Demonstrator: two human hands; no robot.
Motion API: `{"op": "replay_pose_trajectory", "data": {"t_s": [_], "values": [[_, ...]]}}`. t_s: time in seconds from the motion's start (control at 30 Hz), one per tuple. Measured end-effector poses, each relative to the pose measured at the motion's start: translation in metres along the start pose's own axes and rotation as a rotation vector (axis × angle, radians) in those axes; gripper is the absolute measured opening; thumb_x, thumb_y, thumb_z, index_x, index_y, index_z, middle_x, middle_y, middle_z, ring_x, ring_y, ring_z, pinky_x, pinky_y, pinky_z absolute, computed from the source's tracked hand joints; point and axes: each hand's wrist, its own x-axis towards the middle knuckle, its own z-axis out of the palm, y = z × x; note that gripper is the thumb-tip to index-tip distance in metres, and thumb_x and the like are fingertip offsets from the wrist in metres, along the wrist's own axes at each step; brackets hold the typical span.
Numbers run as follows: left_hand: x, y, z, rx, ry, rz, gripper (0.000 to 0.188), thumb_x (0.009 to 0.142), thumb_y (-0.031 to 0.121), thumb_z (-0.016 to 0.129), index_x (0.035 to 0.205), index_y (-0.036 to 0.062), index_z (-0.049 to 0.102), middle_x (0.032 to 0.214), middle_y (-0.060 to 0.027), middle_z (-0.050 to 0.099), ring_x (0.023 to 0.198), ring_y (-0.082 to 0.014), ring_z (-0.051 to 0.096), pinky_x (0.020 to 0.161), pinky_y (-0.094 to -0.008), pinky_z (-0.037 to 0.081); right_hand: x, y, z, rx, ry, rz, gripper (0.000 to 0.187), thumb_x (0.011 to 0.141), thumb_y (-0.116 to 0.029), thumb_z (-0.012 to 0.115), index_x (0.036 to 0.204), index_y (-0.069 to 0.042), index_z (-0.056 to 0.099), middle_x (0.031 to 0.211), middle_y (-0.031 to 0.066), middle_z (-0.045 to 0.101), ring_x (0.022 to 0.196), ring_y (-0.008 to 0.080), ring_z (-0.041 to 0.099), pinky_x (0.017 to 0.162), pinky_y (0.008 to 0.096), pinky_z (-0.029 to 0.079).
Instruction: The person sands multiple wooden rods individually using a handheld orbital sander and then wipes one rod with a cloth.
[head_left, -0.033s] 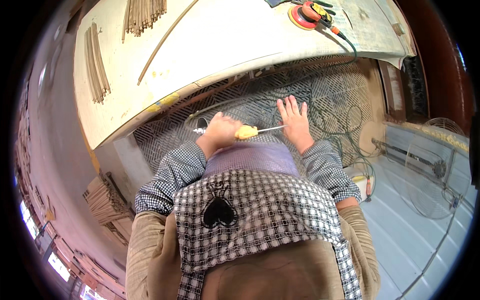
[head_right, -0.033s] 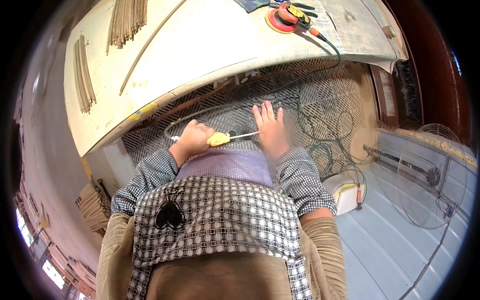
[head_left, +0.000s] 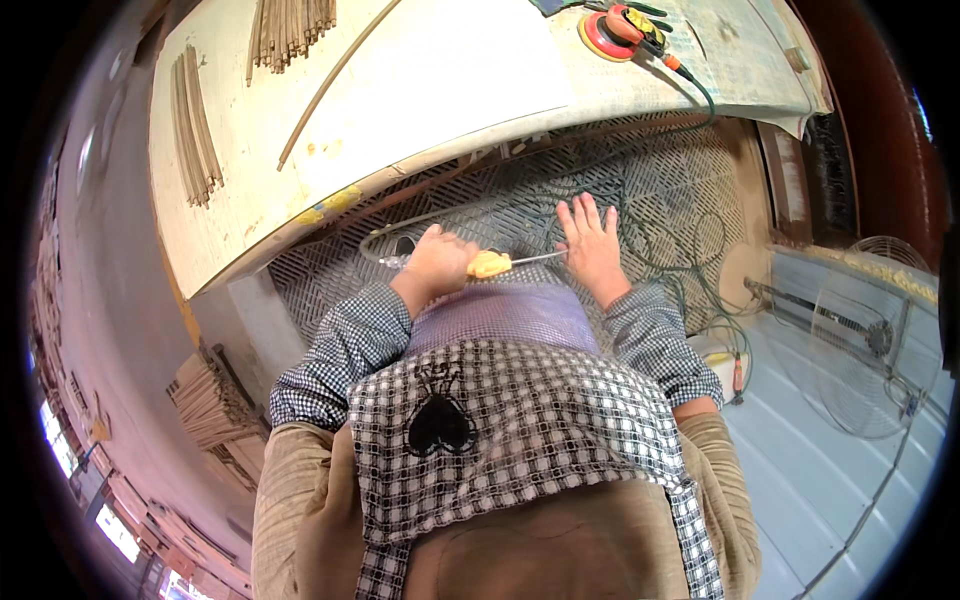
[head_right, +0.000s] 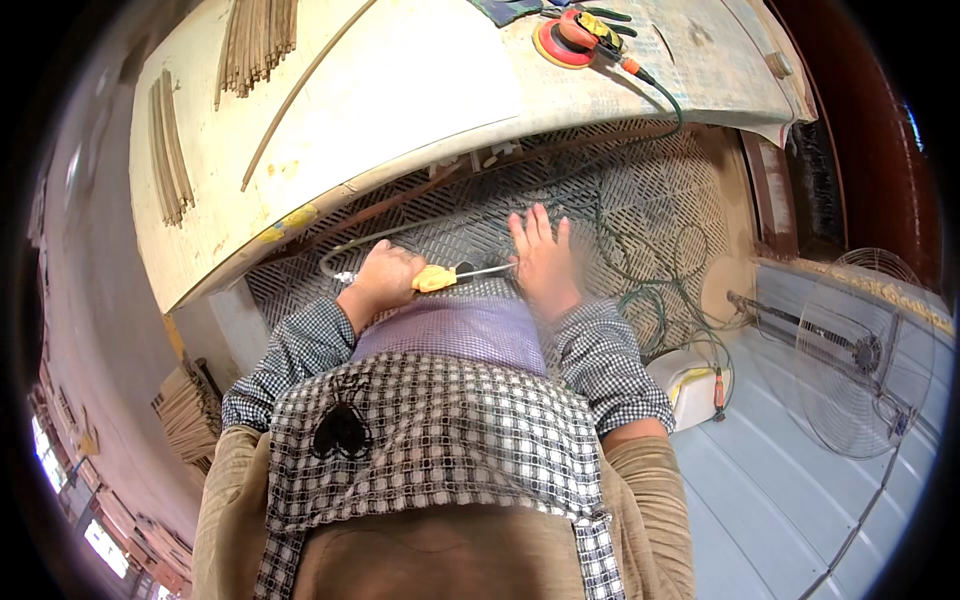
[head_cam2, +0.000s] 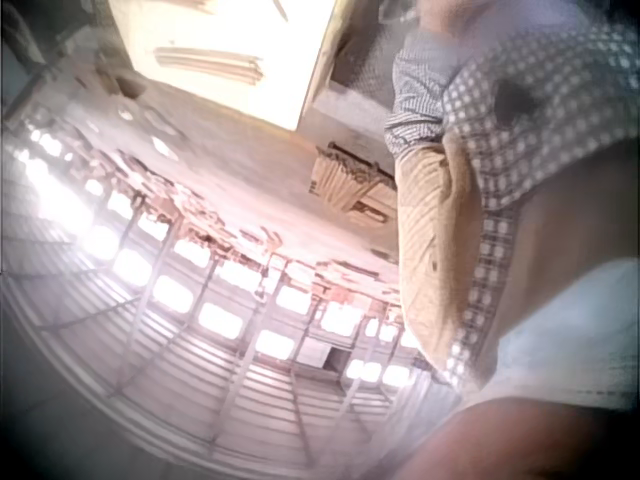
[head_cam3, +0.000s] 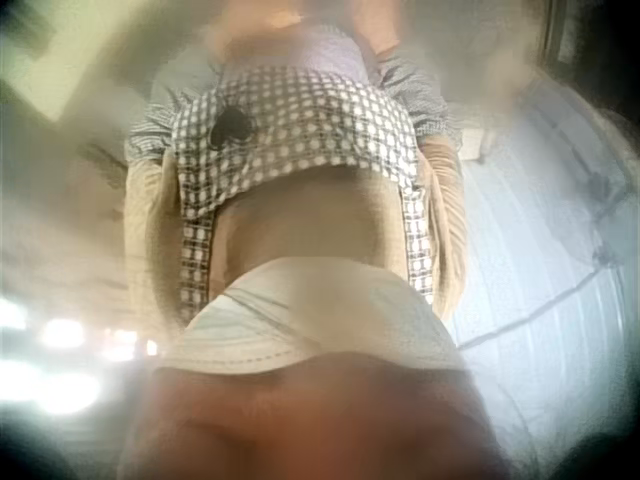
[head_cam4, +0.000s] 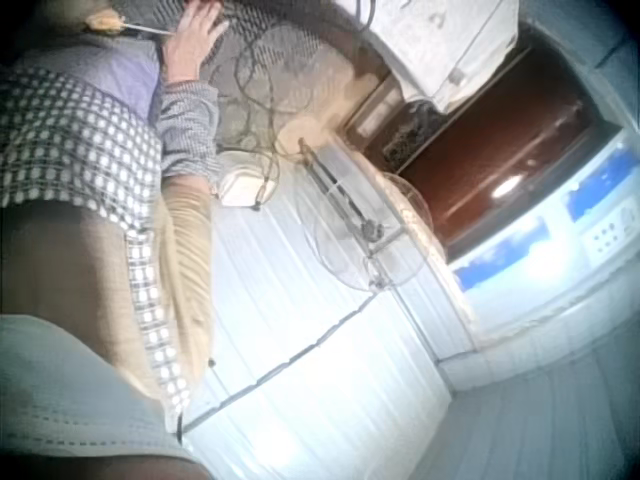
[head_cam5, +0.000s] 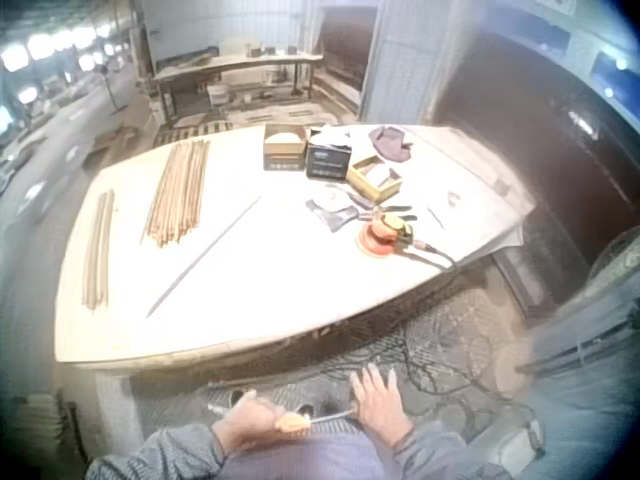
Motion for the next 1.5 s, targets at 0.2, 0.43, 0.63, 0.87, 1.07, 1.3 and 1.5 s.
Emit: {"op": "replay_pose_trajectory", "data": {"t_s": [0.2, 0.43, 0.63, 0.87, 1.07, 1.3, 1.5], "values": [[-0.026, -0.026, -0.009, -0.110, 0.067, -0.156, 0.021, 0.075, 0.016, 0.056, 0.095, 0.0120, 0.062, 0.093, -0.0077, 0.064, 0.096, -0.0227, 0.059, 0.082, -0.0399, 0.037, 0.001, 0.020, -0.005, 0.661, -0.272, 0.518, 0.061, 0.079, -0.029, 0.063, 0.129, 0.003, 0.046, 0.130, 0.0248, 0.049, 0.114, 0.0384, 0.054, 0.092, 0.0467, 0.044], [-0.030, -0.040, -0.059, -0.521, 0.441, -0.177, 0.038, 0.075, 0.035, 0.067, 0.096, 0.0043, 0.060, 0.100, -0.0143, 0.059, 0.106, -0.0315, 0.050, 0.090, -0.0448, 0.036, 0.047, -0.129, -0.066, 1.078, -0.001, 0.020, 0.067, 0.070, -0.018, 0.070, 0.127, 0.004, 0.043, 0.124, 0.0209, 0.053, 0.114, 0.0323, 0.052, 0.097, 0.0365, 0.041], [-0.033, -0.037, -0.097, -0.626, 0.759, -0.170, 0.064, 0.068, 0.036, 0.073, 0.115, 0.0014, 0.048, 0.114, -0.0184, 0.046, 0.115, -0.0354, 0.040, 0.100, -0.0448, 0.032, 0.099, -0.191, -0.109, 1.367, 0.329, 0.020, 0.064, 0.084, -0.014, 0.065, 0.136, 0.000, 0.031, 0.119, 0.0137, 0.053, 0.112, 0.0224, 0.053, 0.095, 0.0336, 0.043], [-0.078, -0.112, -0.101, -0.916, 0.375, -0.026, 0.051, 0.079, 0.029, 0.066, 0.115, -0.0038, 0.051, 0.106, -0.0220, 0.059, 0.101, -0.0343, 0.057, 0.091, -0.0407, 0.043, 0.121, -0.184, -0.134, 1.199, 0.189, -0.075, 0.057, 0.081, -0.006, 0.062, 0.134, -0.001, 0.042, 0.125, 0.0128, 0.052, 0.111, 0.0217, 0.053, 0.091, 0.0310, 0.044], [-0.147, -0.192, -0.023, -0.040, -0.008, -0.307, 0.030, 0.077, 0.030, 0.061, 0.074, 0.0007, 0.066, 0.086, -0.0166, 0.066, 0.081, -0.0319, 0.064, 0.072, -0.0430, 0.051, 0.124, -0.203, -0.175, 1.238, -0.549, -0.236, 0.051, 0.077, -0.016, 0.071, 0.122, -0.001, 0.054, 0.103, 0.0089, 0.063, 0.089, 0.0169, 0.060, 0.082, 0.0300, 0.047], [-0.179, -0.202, -0.016, -0.100, 0.047, -0.263, 0.030, 0.080, 0.030, 0.059, 0.095, 0.0039, 0.062, 0.094, -0.0127, 0.066, 0.090, -0.0292, 0.063, 0.077, -0.0406, 0.051, 0.144, -0.216, -0.163, 0.794, -0.640, -0.408, 0.045, 0.076, -0.035, 0.069, 0.107, -0.005, 0.061, 0.091, 0.0158, 0.066, 0.084, 0.0297, 0.062, 0.075, 0.0372, 0.047], [-0.178, -0.199, -0.034, -0.414, 0.333, -0.349, 0.028, 0.083, 0.028, 0.058, 0.097, 0.0035, 0.063, 0.094, -0.0169, 0.064, 0.092, -0.0335, 0.060, 0.078, -0.0424, 0.048, 0.148, -0.177, -0.156, 0.636, -0.639, -0.311, 0.044, 0.075, -0.033, 0.068, 0.107, -0.004, 0.060, 0.092, 0.0170, 0.065, 0.086, 0.0337, 0.062, 0.075, 0.0382, 0.047]]}}
